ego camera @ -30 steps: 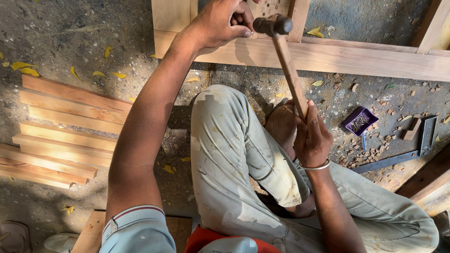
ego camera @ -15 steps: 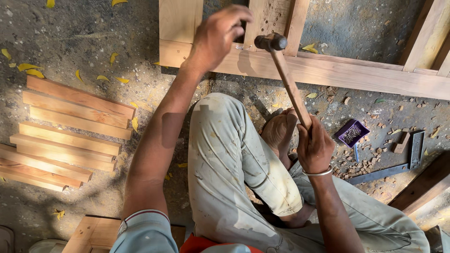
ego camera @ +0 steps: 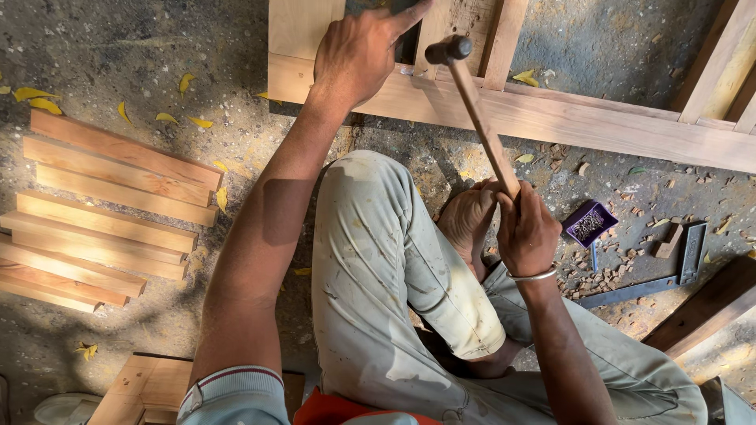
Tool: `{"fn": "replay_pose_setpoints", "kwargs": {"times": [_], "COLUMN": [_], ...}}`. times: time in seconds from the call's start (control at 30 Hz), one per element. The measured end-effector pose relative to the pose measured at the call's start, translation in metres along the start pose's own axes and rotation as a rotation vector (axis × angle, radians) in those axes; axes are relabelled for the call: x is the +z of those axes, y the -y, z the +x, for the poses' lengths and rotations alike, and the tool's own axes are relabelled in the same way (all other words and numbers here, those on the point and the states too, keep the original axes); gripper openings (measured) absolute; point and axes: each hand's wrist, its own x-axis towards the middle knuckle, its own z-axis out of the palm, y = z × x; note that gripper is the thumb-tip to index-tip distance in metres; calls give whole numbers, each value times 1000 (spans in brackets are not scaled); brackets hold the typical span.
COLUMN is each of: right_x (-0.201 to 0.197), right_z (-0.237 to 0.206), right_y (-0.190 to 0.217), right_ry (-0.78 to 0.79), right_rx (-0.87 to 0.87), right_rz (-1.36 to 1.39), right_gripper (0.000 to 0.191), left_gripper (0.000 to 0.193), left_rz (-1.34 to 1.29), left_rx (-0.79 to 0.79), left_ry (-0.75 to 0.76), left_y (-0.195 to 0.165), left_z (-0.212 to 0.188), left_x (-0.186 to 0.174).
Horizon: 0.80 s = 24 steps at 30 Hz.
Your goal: The person sits on the ground and assembles a wooden frame by hammering nails into pre-drilled holes. They retrieve nails from a small purple container and use a hammer to secure the wooden slats together.
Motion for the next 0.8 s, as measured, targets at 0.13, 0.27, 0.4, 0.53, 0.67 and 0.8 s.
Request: {"fn": "replay_pose_setpoints", "kwargs": {"times": [0.13, 0.27, 0.4, 0.53, 0.67, 0.8], "right_x": [-2, 1, 1, 4, 9, 9], "right_z": [-2, -1, -3, -7, -6, -7], "right_y": [-1, -3, -7, -10, -12, -14], "right_ry": [-82, -55, -29, -109, -39, -53], "right_rx": [-89, -110, -52, -104, -103, -55], "right_rz": [28, 25, 12, 57, -4, 23], "right_gripper": [26, 27, 28, 26, 27, 24], "left_gripper": [58, 58, 60, 59, 57, 56], "left_rz": [18, 24, 15, 54, 15, -35], "left_rx": [-5, -44, -15, 19, -33, -79], "left_ry": [-49, 0, -33, -117, -39, 35], "left_y": [-3, -5, -3, -2, -2, -4], "left_z": [0, 0, 1, -1, 2, 4], "left_x": [-4, -5, -2, 1, 0, -4]}}
